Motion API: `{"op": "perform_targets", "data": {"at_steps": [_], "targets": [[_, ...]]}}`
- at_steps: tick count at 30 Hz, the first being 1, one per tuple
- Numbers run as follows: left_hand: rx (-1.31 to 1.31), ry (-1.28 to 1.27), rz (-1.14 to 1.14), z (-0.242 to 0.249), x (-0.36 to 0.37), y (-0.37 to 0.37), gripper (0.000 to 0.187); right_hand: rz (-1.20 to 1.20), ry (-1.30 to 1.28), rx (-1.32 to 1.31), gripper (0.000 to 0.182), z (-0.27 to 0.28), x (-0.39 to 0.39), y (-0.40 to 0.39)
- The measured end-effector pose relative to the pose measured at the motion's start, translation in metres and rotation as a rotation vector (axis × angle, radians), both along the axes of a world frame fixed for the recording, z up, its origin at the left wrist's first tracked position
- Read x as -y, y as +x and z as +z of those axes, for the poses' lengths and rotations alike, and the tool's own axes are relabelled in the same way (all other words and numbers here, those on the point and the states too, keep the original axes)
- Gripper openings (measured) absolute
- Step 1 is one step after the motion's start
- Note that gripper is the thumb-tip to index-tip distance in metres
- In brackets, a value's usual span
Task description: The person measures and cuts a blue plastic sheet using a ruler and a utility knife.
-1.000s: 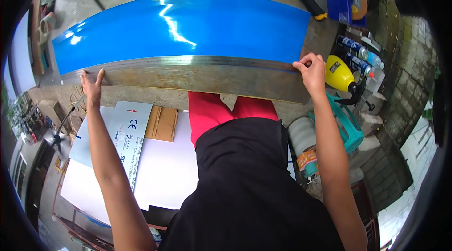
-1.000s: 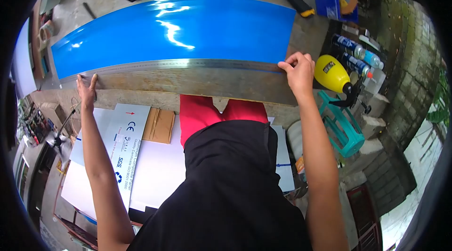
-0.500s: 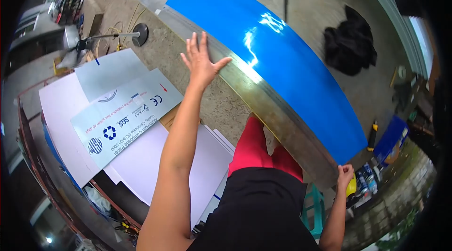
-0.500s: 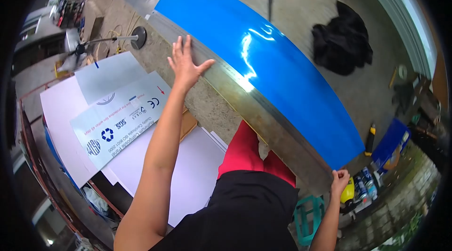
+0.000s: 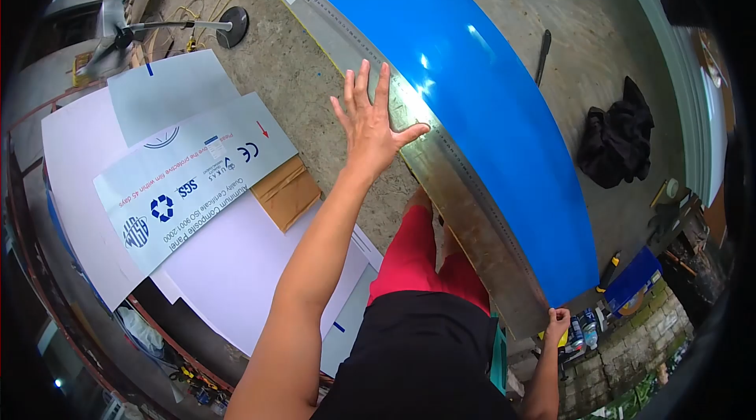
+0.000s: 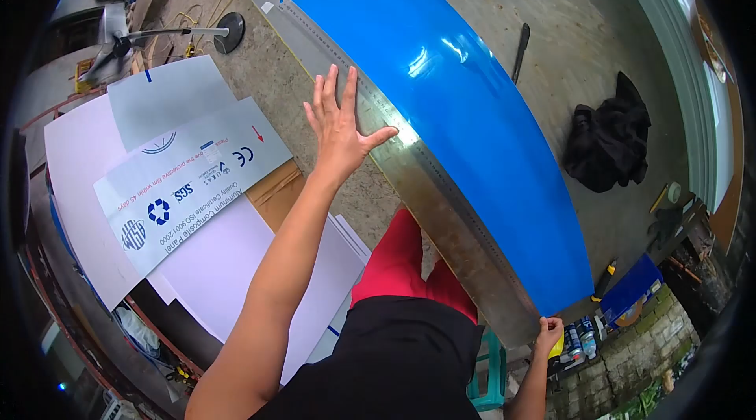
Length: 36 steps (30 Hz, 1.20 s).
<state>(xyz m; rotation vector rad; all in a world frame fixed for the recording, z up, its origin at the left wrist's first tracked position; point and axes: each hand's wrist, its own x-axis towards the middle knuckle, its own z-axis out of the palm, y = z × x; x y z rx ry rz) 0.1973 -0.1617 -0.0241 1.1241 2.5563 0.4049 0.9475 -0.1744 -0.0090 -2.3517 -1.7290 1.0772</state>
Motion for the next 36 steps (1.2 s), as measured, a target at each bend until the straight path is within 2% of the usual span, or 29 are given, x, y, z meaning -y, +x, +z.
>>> {"op": "perform_targets", "data": {"at_steps": [14,25,28,29,31,33,34,36], "targets": [[-0.017,0.019,-0.006,0.001,-0.001,0.001,0.133,0.041,0.02,0.023,0.022,-0.003,-0.001,0.004],[0.0,-0.095,0.028,0.015,-0.011,0.003,0.135,0.047,0.019,0.019,0.026,-0.001,-0.007,-0.003],[-0.004,-0.138,0.039,0.017,-0.014,0.002,0.136,0.023,-0.08,-0.013,0.028,0.007,-0.019,-0.001],[0.007,-0.126,0.027,0.017,-0.014,0.004,0.136,0.012,-0.068,-0.001,0.028,0.014,-0.026,0.003],[-0.005,-0.176,0.046,0.018,-0.017,0.003,0.137,0.116,0.191,0.26,0.034,0.028,-0.06,-0.005],[0.009,-0.191,0.056,0.022,-0.02,0.003,0.136,0.194,0.358,0.396,0.048,0.044,-0.094,-0.016],[0.012,-0.214,0.061,0.021,-0.021,0.002,0.136,0.209,0.345,0.449,0.057,0.044,-0.111,-0.014],[0.019,-0.249,0.082,0.024,-0.025,0.002,0.135,0.216,0.346,0.42,0.057,0.04,-0.138,-0.028]]}}
